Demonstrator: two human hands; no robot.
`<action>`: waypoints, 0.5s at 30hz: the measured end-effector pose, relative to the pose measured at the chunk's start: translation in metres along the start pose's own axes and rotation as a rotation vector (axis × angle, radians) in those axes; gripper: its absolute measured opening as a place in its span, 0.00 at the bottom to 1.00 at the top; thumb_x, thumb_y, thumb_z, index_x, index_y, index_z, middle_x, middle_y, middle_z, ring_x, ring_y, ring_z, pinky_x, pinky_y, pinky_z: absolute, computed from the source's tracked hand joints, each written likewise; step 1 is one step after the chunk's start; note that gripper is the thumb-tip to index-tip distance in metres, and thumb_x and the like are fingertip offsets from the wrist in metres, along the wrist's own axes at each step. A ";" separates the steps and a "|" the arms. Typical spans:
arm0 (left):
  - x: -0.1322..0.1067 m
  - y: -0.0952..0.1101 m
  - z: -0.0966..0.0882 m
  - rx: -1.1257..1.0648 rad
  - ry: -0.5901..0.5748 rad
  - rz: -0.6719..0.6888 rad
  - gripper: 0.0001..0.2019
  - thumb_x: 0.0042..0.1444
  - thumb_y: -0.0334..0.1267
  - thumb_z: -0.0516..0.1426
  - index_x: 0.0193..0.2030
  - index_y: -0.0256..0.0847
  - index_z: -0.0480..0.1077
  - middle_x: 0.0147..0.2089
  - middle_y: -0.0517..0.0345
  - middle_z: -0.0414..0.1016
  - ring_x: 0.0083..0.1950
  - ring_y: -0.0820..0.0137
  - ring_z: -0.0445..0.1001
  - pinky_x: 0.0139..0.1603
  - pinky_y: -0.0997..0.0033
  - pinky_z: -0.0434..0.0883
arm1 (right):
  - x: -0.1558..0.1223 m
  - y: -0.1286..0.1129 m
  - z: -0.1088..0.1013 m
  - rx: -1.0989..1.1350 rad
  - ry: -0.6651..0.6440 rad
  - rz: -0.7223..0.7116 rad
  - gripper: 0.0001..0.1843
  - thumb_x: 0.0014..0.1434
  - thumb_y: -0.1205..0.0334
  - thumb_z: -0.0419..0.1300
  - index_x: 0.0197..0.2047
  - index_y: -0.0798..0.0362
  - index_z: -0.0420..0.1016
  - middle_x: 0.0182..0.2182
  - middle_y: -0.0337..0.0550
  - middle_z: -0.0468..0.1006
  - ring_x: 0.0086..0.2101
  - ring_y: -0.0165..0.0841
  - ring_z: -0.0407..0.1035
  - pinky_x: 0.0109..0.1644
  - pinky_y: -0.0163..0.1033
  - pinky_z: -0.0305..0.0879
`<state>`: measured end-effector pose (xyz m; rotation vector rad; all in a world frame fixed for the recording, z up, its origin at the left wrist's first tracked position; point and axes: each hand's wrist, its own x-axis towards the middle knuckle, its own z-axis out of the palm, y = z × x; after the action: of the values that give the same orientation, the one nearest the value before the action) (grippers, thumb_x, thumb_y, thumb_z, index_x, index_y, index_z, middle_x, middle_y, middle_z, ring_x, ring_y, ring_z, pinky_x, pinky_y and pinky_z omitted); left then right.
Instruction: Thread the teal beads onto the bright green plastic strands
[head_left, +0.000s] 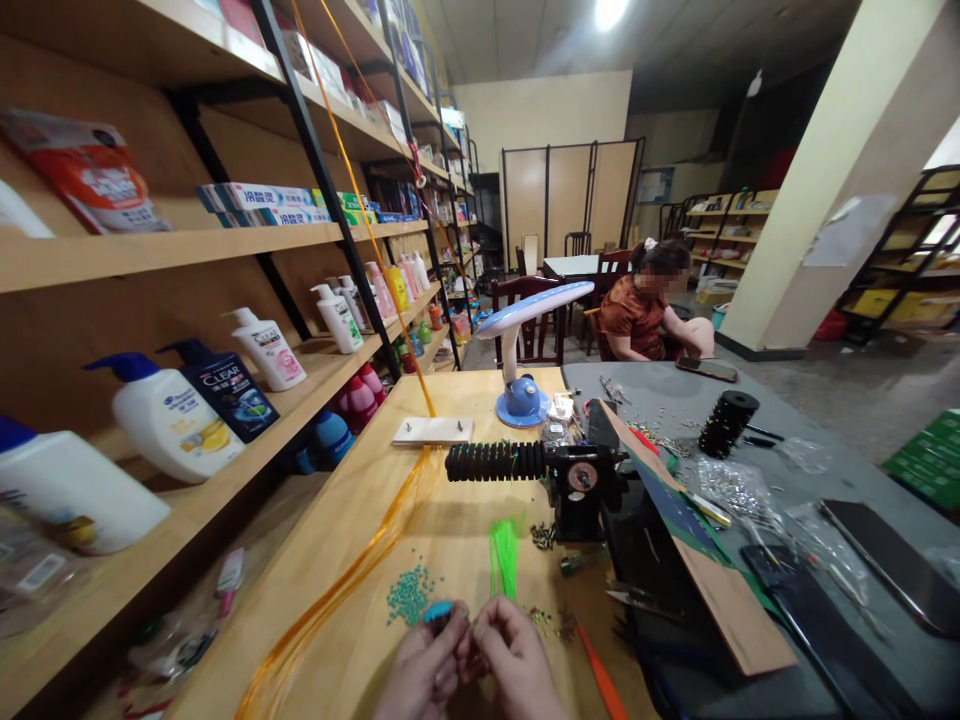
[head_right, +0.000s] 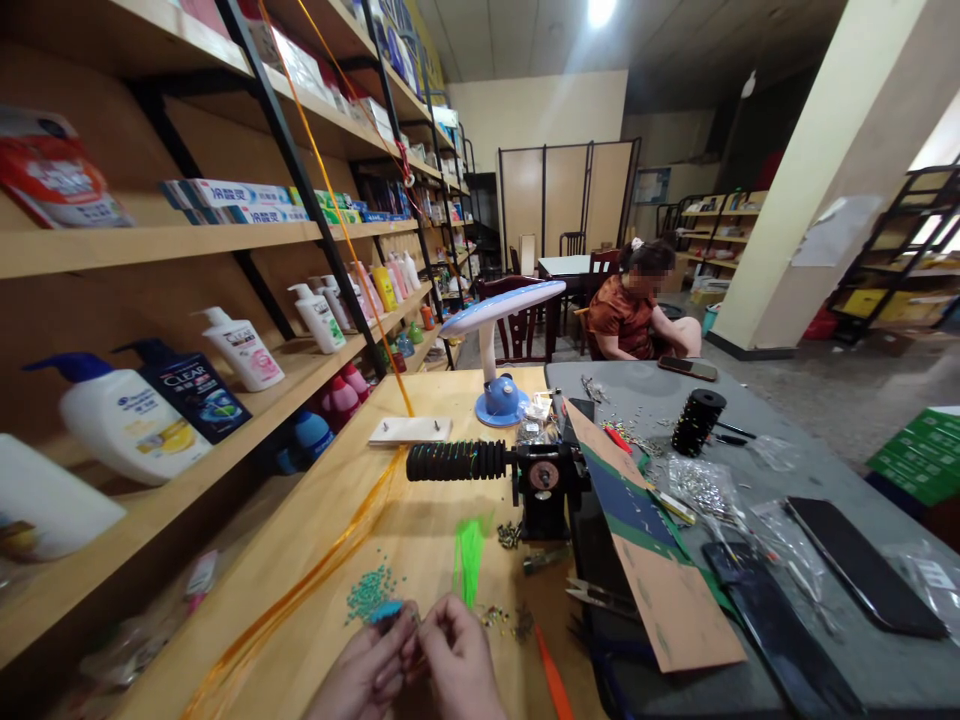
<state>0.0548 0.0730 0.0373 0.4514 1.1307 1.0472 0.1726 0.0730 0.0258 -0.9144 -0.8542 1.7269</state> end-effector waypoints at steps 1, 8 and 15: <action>0.000 0.000 0.000 0.006 -0.003 0.000 0.36 0.22 0.59 0.76 0.26 0.35 0.65 0.18 0.69 0.60 0.16 0.88 0.46 0.17 0.84 0.44 | 0.000 -0.001 0.001 0.018 0.008 0.005 0.38 0.37 0.26 0.68 0.27 0.53 0.61 0.21 0.36 0.71 0.22 0.27 0.65 0.29 0.32 0.62; -0.005 0.004 0.004 0.021 -0.048 0.009 0.35 0.24 0.58 0.75 0.27 0.34 0.65 0.18 0.69 0.60 0.16 0.88 0.47 0.18 0.84 0.44 | -0.001 -0.003 0.001 0.072 0.012 0.003 0.38 0.36 0.28 0.70 0.26 0.53 0.61 0.20 0.36 0.71 0.21 0.26 0.64 0.29 0.32 0.61; -0.004 0.004 0.005 0.020 -0.060 0.007 0.34 0.26 0.58 0.75 0.27 0.34 0.66 0.18 0.68 0.61 0.16 0.88 0.47 0.18 0.84 0.44 | 0.000 0.000 -0.001 0.058 0.018 -0.023 0.37 0.38 0.29 0.70 0.26 0.54 0.61 0.20 0.36 0.71 0.21 0.25 0.64 0.29 0.32 0.61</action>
<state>0.0573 0.0725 0.0445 0.4997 1.0876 1.0234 0.1740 0.0730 0.0255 -0.8774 -0.7962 1.7124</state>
